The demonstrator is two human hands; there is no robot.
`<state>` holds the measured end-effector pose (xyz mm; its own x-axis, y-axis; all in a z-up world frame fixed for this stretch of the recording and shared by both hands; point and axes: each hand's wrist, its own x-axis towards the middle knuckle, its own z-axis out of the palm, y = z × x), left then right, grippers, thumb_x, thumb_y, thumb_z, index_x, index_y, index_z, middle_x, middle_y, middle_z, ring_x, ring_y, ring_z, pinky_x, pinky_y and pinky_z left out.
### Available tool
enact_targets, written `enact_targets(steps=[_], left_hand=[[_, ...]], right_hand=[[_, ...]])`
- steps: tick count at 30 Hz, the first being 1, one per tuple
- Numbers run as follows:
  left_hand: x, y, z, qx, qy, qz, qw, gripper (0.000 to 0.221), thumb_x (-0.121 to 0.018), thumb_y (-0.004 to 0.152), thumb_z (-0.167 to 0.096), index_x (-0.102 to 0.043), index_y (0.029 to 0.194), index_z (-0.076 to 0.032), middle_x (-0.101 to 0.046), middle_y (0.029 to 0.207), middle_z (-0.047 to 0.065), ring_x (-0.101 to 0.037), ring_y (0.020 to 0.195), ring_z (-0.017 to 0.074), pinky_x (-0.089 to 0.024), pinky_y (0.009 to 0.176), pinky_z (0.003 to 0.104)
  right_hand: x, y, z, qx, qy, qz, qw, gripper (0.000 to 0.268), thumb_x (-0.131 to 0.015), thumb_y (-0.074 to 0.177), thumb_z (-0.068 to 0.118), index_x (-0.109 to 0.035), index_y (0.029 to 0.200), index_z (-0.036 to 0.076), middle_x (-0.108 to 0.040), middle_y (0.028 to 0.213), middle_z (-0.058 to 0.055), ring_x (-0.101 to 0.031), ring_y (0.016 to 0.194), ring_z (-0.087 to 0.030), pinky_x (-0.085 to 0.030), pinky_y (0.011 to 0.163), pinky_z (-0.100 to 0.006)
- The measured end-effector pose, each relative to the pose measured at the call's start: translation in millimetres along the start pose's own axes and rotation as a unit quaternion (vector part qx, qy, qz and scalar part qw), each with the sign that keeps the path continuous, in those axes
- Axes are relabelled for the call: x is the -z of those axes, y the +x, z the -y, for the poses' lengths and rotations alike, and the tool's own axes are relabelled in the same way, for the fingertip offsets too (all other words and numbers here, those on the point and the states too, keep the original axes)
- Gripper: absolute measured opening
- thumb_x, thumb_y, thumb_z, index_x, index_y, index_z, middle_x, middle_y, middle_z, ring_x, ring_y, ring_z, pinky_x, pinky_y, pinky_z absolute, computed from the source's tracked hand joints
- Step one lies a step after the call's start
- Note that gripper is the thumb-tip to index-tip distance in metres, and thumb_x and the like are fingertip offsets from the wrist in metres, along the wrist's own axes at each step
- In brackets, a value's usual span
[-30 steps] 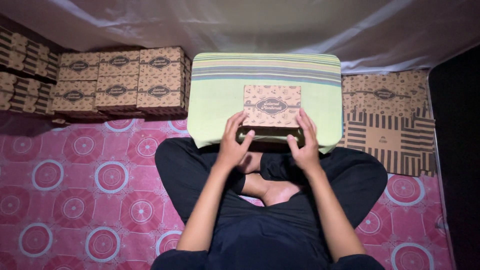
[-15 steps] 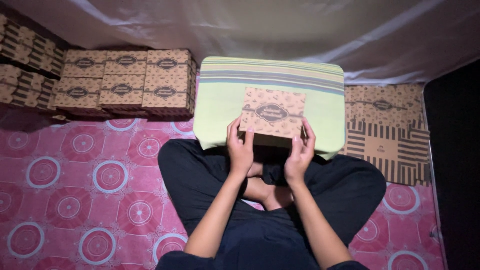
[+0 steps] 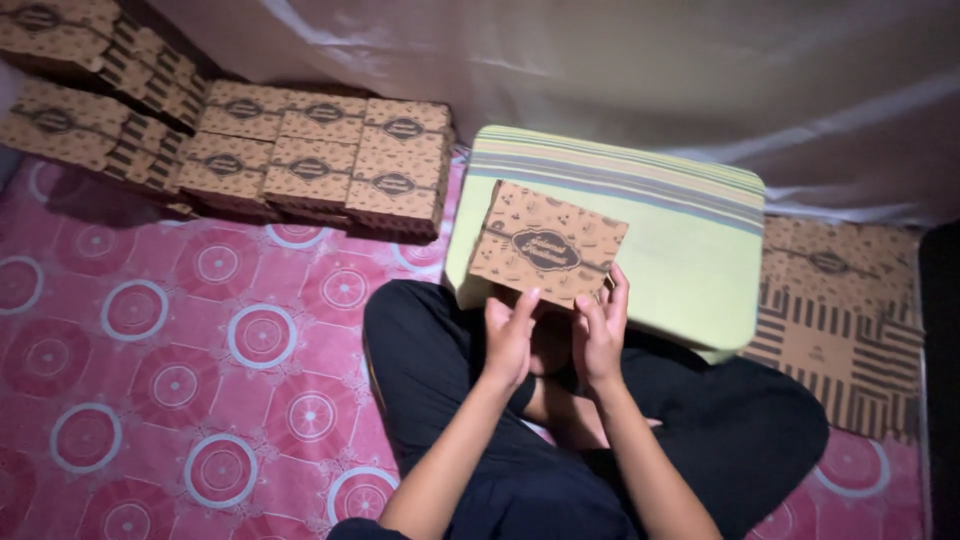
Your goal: The person assembles cardboard food boxes by hand. The person folds precut cardboard sheets along perforated lines, tucks in tabs to form the box structure, and places the assembled boxes in a stack.
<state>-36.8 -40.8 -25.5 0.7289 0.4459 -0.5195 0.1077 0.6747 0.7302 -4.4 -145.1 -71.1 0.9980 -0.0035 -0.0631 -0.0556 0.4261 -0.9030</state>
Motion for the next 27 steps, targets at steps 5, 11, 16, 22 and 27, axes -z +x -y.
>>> enact_targets(steps=[5, 11, 16, 22, 27], left_hand=[[88.8, 86.4, -48.6, -0.102, -0.068, -0.089, 0.988, 0.044, -0.074, 0.091, -0.016, -0.053, 0.130, -0.010, -0.058, 0.118, 0.008, -0.059, 0.105, 0.0203, -0.052, 0.090, 0.038], [179.5, 214.4, -175.7, -0.204, -0.101, -0.163, 0.960, 0.058, -0.076, 0.099, -0.031, -0.038, 0.138, -0.011, -0.041, 0.136, 0.016, -0.043, 0.125, 0.0351, -0.039, 0.099, 0.055], [250.8, 338.6, -252.2, -0.199, -0.026, -0.217, 0.955, 0.104, -0.074, 0.083, -0.051, -0.014, 0.162, -0.018, -0.024, 0.169, 0.009, -0.033, 0.152, 0.0330, -0.043, 0.114, 0.053], [307.8, 432.9, -289.9, -0.187, -0.028, -0.234, 0.954, 0.068, -0.073, 0.075, -0.055, -0.059, 0.130, -0.019, -0.065, 0.133, 0.010, -0.066, 0.117, 0.0331, -0.063, 0.093, 0.043], [314.1, 451.0, -308.6, -0.188, 0.024, -0.269, 0.944, 0.078, -0.073, 0.072, -0.061, -0.062, 0.131, -0.013, -0.065, 0.127, 0.018, -0.071, 0.118, 0.0371, -0.067, 0.098, 0.041]], right_hand=[[-6.2, 12.0, 33.5, 0.008, -0.096, 0.029, 0.995, 0.071, -0.064, 0.092, 0.013, -0.033, 0.156, 0.013, -0.043, 0.145, -0.014, -0.053, 0.128, -0.029, -0.051, 0.104, -0.041], [61.0, 56.3, 49.4, 0.095, -0.242, -0.054, 0.964, 0.053, -0.062, 0.101, 0.011, -0.041, 0.150, 0.012, -0.050, 0.137, -0.017, -0.057, 0.117, -0.023, -0.055, 0.097, -0.036], [63.8, 67.9, 60.2, 0.249, -0.403, -0.076, 0.877, 0.033, -0.056, 0.105, -0.004, -0.048, 0.137, -0.008, -0.041, 0.143, -0.023, -0.052, 0.128, -0.035, -0.048, 0.108, -0.043], [56.4, 64.2, 51.6, 0.229, -0.492, -0.108, 0.833, 0.026, -0.060, 0.105, 0.000, -0.059, 0.129, -0.007, -0.048, 0.140, -0.023, -0.059, 0.118, -0.035, -0.052, 0.098, -0.042], [57.3, 65.1, 48.3, 0.238, -0.532, -0.106, 0.805, 0.020, -0.061, 0.106, 0.002, -0.065, 0.123, -0.007, -0.054, 0.134, -0.024, -0.057, 0.126, -0.034, -0.052, 0.098, -0.042]])
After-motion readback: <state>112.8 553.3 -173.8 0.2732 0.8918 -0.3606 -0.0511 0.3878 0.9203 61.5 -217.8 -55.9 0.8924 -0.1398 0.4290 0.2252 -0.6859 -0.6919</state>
